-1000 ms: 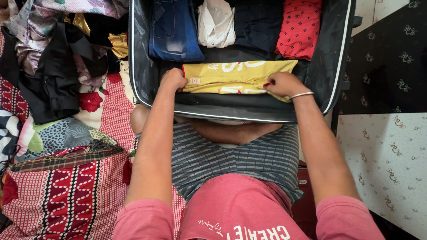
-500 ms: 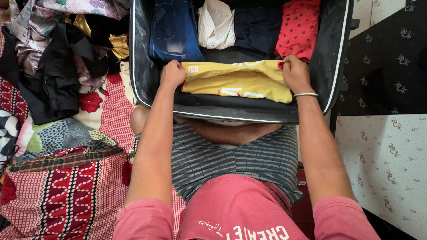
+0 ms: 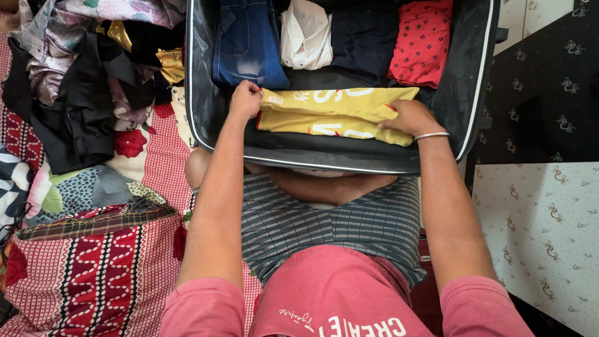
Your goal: The person packs a suitcase by folding and placing items of clothing, including a pair of jeans and a yellow shirt, into the open compartments.
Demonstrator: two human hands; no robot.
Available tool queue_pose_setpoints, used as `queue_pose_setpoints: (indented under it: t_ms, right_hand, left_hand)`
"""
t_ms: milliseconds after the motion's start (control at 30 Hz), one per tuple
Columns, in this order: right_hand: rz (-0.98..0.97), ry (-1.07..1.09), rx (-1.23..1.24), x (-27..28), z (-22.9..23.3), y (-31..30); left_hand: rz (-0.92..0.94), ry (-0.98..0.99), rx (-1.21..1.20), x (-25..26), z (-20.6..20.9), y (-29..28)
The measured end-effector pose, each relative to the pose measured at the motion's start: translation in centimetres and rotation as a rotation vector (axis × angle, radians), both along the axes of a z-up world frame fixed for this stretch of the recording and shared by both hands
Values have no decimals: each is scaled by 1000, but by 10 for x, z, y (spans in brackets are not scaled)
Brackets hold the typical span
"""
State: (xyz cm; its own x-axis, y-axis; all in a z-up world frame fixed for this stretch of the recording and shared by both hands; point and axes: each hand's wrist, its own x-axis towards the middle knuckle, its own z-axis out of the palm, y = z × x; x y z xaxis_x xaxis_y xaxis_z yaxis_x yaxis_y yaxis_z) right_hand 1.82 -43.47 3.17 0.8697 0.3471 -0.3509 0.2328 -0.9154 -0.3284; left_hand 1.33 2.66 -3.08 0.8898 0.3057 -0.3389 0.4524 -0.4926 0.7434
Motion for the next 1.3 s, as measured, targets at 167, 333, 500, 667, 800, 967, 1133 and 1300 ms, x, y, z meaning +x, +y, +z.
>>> queue_pose_setpoints:
  t_ms: [167, 333, 500, 667, 800, 967, 1133, 1300]
  right_hand:
    - [-208, -272, -49, 1, 0, -4]
    - [-152, -150, -109, 5, -13, -12]
    - [-125, 202, -213, 2, -22, -21]
    - [-132, 222, -256, 5, -30, -22]
    - [-12, 205, -322, 2, -35, -15]
    - [-40, 256, -376, -1, -29, -10]
    - [-30, 395, -489, 0, -36, -16]
    - [-29, 410, -454, 3, -40, -21]
  left_hand:
    - [-43, -233, 15, 2, -15, 5]
    - [-204, -60, 381, -8, -11, 4]
    - [-229, 213, 440, -14, 27, -2]
    - [-372, 489, 424, -20, 42, -4]
    - [-459, 604, 457, -11, 1, 3]
    - [-483, 665, 406, -5, -59, 16]
    - [-656, 882, 164, -14, -60, 18]
    - [-557, 810, 55, -14, -2, 12]
